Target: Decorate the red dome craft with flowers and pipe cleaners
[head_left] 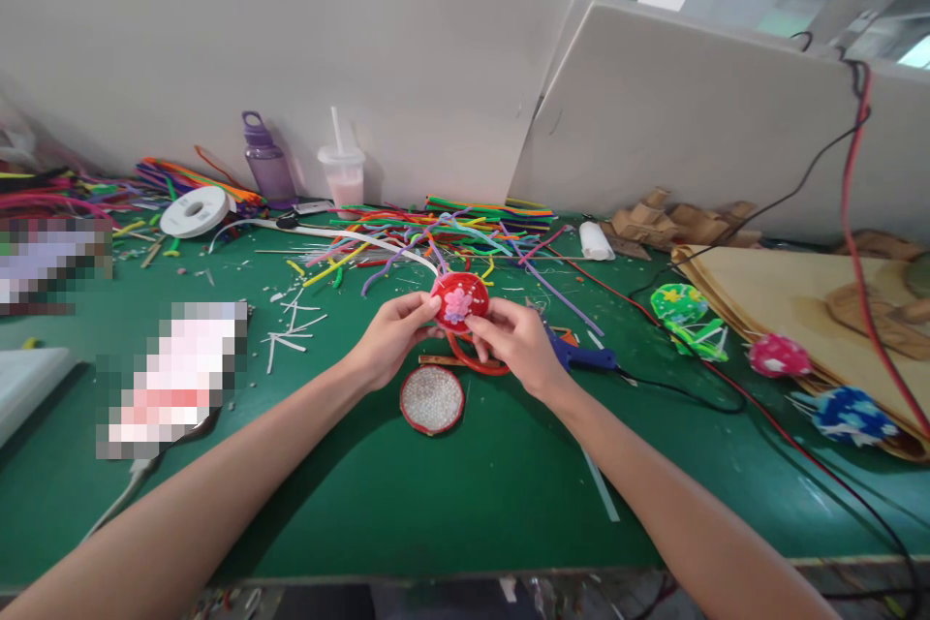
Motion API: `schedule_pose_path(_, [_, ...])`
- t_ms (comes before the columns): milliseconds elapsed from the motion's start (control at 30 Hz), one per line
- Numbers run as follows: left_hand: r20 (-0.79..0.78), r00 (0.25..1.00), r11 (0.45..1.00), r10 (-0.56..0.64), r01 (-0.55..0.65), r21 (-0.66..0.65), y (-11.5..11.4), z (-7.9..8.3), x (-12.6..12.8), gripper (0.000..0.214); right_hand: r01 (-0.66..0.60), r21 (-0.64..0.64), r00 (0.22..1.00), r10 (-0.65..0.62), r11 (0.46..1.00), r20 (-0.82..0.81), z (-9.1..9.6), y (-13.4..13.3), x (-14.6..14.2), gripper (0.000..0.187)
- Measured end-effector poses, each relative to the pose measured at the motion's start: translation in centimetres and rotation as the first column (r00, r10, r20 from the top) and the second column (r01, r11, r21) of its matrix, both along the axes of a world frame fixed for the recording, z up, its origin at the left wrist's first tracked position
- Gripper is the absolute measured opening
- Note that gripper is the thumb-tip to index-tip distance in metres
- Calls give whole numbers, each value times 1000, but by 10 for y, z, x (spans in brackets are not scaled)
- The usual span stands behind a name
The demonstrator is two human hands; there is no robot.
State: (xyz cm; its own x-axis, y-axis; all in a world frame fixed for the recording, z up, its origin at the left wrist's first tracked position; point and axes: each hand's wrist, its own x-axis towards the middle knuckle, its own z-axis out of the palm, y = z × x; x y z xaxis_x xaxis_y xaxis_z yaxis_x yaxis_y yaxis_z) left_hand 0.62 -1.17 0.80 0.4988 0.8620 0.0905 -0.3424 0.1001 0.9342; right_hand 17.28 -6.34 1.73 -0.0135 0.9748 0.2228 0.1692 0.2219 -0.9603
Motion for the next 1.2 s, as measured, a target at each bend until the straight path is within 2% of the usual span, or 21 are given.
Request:
schedule_pose_path(500, [-5, 1000, 1000, 0, 0, 15, 0, -1, 0, 25, 5, 1, 1000, -5, 1000, 26, 1, -1, 0, 20])
schedule_pose_path(733, [15, 1000, 1000, 4, -5, 22, 2, -2, -1, 24, -93, -29, 996, 93, 995, -1, 6, 0, 3, 20])
schedule_pose_path(967, [-9, 1000, 999, 9, -9, 45, 0, 1, 0, 23, -39, -57, 998, 37, 998, -43, 5, 0, 2, 26])
schedule_pose_path(1200, [-1, 1000, 1000, -2, 2, 21, 0, 1, 0, 23, -65, -57, 996, 61, 996, -64, 7, 1, 5, 27])
